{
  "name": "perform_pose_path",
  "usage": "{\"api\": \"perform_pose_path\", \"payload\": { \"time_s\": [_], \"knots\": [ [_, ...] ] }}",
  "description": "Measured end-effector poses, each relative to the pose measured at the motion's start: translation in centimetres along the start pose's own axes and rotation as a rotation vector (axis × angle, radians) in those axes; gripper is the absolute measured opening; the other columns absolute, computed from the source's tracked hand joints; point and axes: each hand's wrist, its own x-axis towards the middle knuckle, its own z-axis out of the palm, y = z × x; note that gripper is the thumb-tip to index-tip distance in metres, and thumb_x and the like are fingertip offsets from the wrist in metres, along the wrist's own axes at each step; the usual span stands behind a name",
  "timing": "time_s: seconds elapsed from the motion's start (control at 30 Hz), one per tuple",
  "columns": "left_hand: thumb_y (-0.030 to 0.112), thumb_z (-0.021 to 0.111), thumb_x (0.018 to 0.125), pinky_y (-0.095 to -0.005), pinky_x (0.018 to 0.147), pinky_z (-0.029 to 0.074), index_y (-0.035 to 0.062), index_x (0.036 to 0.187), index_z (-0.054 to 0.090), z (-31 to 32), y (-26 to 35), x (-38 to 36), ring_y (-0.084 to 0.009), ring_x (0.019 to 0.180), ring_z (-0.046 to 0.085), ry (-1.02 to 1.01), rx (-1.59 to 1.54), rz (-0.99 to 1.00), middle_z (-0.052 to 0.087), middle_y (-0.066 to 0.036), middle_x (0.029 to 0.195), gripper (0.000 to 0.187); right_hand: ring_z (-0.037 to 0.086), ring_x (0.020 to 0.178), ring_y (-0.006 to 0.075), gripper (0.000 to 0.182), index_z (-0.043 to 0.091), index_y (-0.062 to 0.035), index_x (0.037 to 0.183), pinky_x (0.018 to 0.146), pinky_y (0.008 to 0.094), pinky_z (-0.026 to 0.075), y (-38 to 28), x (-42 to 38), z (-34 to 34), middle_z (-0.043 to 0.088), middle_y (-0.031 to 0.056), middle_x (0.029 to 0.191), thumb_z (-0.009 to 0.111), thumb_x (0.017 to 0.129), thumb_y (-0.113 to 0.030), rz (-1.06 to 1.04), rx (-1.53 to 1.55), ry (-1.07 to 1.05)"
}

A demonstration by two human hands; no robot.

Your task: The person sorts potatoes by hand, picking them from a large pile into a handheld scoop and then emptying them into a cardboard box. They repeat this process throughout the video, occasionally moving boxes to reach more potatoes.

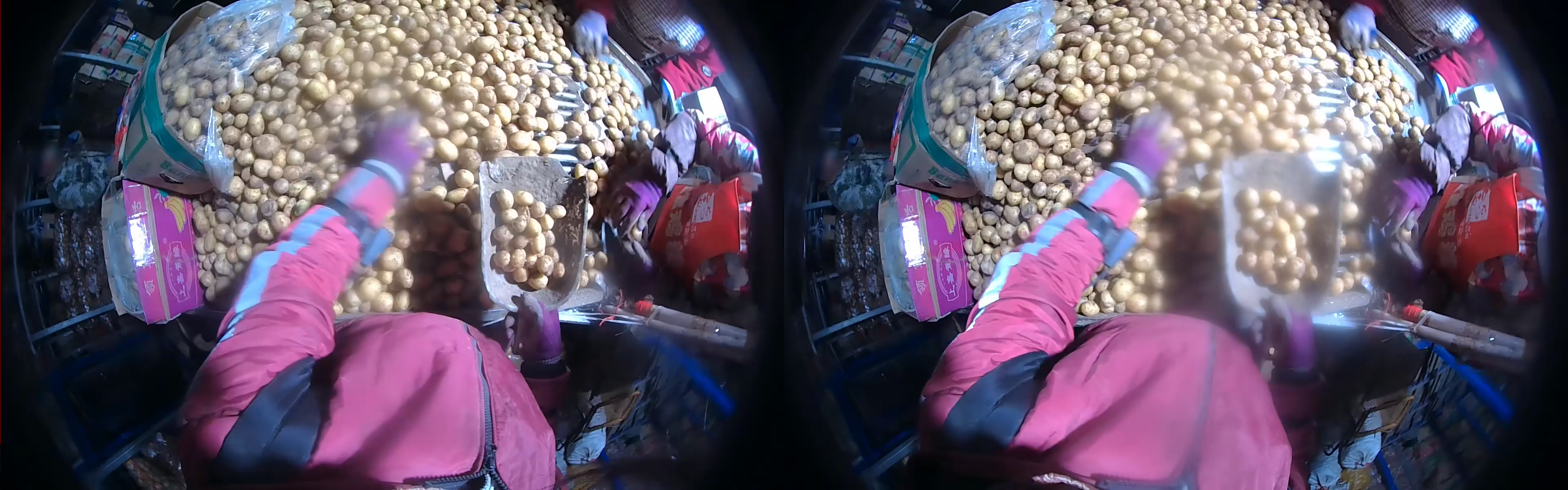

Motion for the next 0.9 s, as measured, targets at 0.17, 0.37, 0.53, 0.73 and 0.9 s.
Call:
{"api": "perform_pose_path", "payload": {
  "time_s": [0.17, 0.37, 0.53, 0.73, 0.9],
  "knots": [
    [0.027, 0.060, 0.091, -0.0431, 0.108, 0.038, 0.0058, 0.138, 0.050, -2.9, 6.5, -4.4, -0.0305, 0.129, 0.047, -0.082, -0.505, 0.075, 0.046, -0.015, 0.145, 0.052, 0.055, 0.053, 0.0135, 0.040, 0.060, 0.0017, 0.112, 0.044, 0.0259, 0.042, -0.3, 0.8, -0.3, 0.059, 0.0075, 0.066, 0.048, 0.102, -0.035, -0.150, -0.137, -0.036],
    [0.017, 0.061, 0.087, -0.0378, 0.096, 0.046, 0.0028, 0.112, 0.064, -8.2, -1.5, -4.2, -0.0284, 0.111, 0.058, -0.202, 0.027, 0.288, 0.061, -0.016, 0.118, 0.028, 0.057, 0.053, 0.0168, 0.049, 0.062, 0.0008, 0.110, 0.045, 0.0286, 0.044, 1.0, 2.3, -0.3, 0.061, 0.0092, 0.070, 0.052, 0.096, -0.045, -0.017, 0.226, -0.033],
    [0.021, 0.055, 0.092, -0.0389, 0.093, 0.048, 0.0068, 0.125, 0.058, -5.7, -7.1, -2.0, -0.0305, 0.109, 0.060, -0.271, -0.132, -0.081, 0.061, -0.016, 0.120, 0.036, 0.056, 0.050, 0.0172, 0.048, 0.062, 0.0024, 0.111, 0.044, 0.0288, 0.044, -1.3, 1.2, 1.0, 0.062, 0.0102, 0.068, 0.053, 0.096, -0.042, 0.060, 0.081, -0.028],
    [0.019, 0.052, 0.092, -0.0463, 0.093, 0.049, 0.0179, 0.126, 0.059, 0.9, -8.5, 0.4, -0.0349, 0.111, 0.059, -0.218, 0.095, 0.005, 0.058, -0.016, 0.126, 0.035, 0.055, 0.048, 0.0161, 0.043, 0.062, 0.0030, 0.110, 0.040, 0.0271, 0.040, -0.7, 1.0, 0.7, 0.061, 0.0095, 0.067, 0.053, 0.098, -0.038, 0.010, 0.030, -0.026],
    [0.023, 0.050, 0.096, -0.0428, 0.089, 0.051, 0.0160, 0.126, 0.059, -2.2, -5.9, 2.0, -0.0335, 0.106, 0.062, -0.411, -0.003, -0.071, 0.061, -0.017, 0.122, 0.032, 0.055, 0.048, 0.0148, 0.042, 0.063, 0.0029, 0.109, 0.040, 0.0265, 0.040, 2.1, 2.0, -0.8, 0.061, 0.0086, 0.067, 0.052, 0.098, -0.036, -0.181, -0.257, -0.065]
  ]
}}
